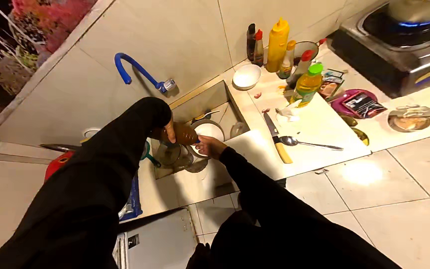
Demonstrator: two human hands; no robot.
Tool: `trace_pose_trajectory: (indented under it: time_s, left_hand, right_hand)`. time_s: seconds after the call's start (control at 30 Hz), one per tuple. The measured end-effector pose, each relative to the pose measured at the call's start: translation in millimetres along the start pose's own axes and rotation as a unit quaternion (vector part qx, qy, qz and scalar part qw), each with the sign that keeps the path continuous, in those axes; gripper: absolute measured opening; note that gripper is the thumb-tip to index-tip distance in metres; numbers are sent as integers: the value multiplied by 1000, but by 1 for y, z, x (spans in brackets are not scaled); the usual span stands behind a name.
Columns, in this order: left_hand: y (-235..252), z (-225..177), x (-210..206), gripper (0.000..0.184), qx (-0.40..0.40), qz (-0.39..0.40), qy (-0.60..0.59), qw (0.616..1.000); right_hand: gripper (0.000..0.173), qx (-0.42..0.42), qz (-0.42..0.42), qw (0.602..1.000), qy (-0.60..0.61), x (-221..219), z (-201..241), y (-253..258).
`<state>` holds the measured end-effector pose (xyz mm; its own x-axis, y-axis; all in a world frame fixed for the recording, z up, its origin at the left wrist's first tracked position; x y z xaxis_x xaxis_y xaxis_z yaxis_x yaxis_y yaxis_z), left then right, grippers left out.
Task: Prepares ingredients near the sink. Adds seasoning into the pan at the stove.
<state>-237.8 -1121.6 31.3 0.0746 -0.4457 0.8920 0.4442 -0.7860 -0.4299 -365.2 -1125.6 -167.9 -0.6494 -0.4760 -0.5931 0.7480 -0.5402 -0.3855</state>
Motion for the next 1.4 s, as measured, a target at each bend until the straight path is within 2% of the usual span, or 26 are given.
trace_pose_trajectory:
  time_s: [0.03, 0.07, 0.13, 0.2, 0.23, 0.3, 0.37, 0.43, 0.5, 0.53, 0.57, 0.6, 0.67, 0.7, 0.77, 0.8, 0.87, 0.93, 1.0, 1.07, 1.17, 1.23, 1.3, 1.4]
  left_hand:
    - [4, -2, 11, 43, 20, 42, 42, 998]
    - [6, 1, 25, 60, 3, 77, 77, 994]
    - [-5, 14, 49, 69, -65, 105, 89, 988]
    - [-14, 45, 40, 70, -140, 35, -60, 988]
    - [-16, 60, 21, 71, -168, -25, -172, 970]
    - [-21, 65, -27, 75, -187, -133, -389, 892]
    - [-20, 45, -75, 72, -186, -211, -556, 782]
    - [-18, 17, -110, 74, -157, -198, -695, 673]
    - [-21, -3, -137, 72, -135, -161, -769, 604]
    - [-22, -12, -151, 66, -128, -151, -789, 582]
    - [-25, -21, -160, 65, -154, -148, -805, 554]
    - [-28, -28, -163, 65, -205, -138, -816, 523]
    - [-42, -43, -156, 53, -278, -157, -811, 490]
    - [-53, -52, -153, 53, -266, -205, -795, 505]
    - [-73, -75, -155, 69, -207, -292, -741, 569]
    - [-79, -92, -156, 67, -192, -288, -743, 572]
    - [-95, -140, -156, 59, -180, -280, -752, 569]
    - [-120, -198, -146, 65, -192, -348, -646, 651]
    - [-137, -261, -144, 78, -226, -371, -578, 691]
    - [-144, -327, -155, 80, -281, -346, -590, 673]
    - [-159, -441, -157, 58, -405, -280, -621, 610]
    - [-170, -510, -150, 64, -433, -222, -623, 612]
    - [-178, -575, -145, 77, -429, -140, -646, 616]
    - [-178, -665, -127, 87, -445, -27, -677, 586]
  right_hand:
    - [43, 10, -3, 1000, -15, 2, 6, 1]
    - [43, 35, -11, 999, -41, 5, 17, 1]
    - [41, 106, -39, 987, -116, 12, 56, -2]
    - [34, 204, -77, 955, -199, 9, 117, -12]
    - [33, 254, -84, 930, -251, 2, 151, -20]
    - [34, 339, -68, 852, -393, -33, 213, -37]
    - [38, 372, -32, 749, -547, -84, 251, -51]
    - [41, 361, 5, 657, -662, -128, 258, -57]
    - [43, 339, 26, 587, -735, -154, 242, -62]
    - [44, 329, 23, 570, -753, -154, 234, -68]
    - [45, 326, 13, 569, -754, -149, 227, -78]
    - [45, 324, -4, 582, -746, -140, 223, -91]
    - [39, 323, -40, 623, -711, -115, 215, -125]
    - [38, 316, -45, 646, -693, -100, 215, -143]
    - [36, 322, -54, 677, -660, -65, 215, -183]
    - [35, 334, -64, 682, -647, -47, 215, -203]
    - [33, 376, -86, 678, -626, -6, 216, -243]
    - [32, 399, -117, 666, -619, 39, 221, -285]
    - [33, 369, -143, 662, -637, 83, 234, -331]
    - [33, 345, -165, 650, -657, 131, 247, -377]
    - [36, 304, -192, 642, -677, 208, 275, -445]
    - [39, 254, -208, 657, -678, 257, 297, -487]
    - [34, 235, -214, 655, -686, 305, 319, -525]
    - [25, 254, -213, 639, -694, 368, 357, -569]
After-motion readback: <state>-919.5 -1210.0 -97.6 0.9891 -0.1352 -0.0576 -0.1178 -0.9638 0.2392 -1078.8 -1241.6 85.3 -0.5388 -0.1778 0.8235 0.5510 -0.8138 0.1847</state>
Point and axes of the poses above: each hand's wrist, its own y-axis towards the middle knuckle, its own x-axis out of the back of the hand, z = x × y, the point moved 2 cm from there along y, towards the middle knuckle, and after that the axes turned 12 degrees about -z, right-handed, at the moved point
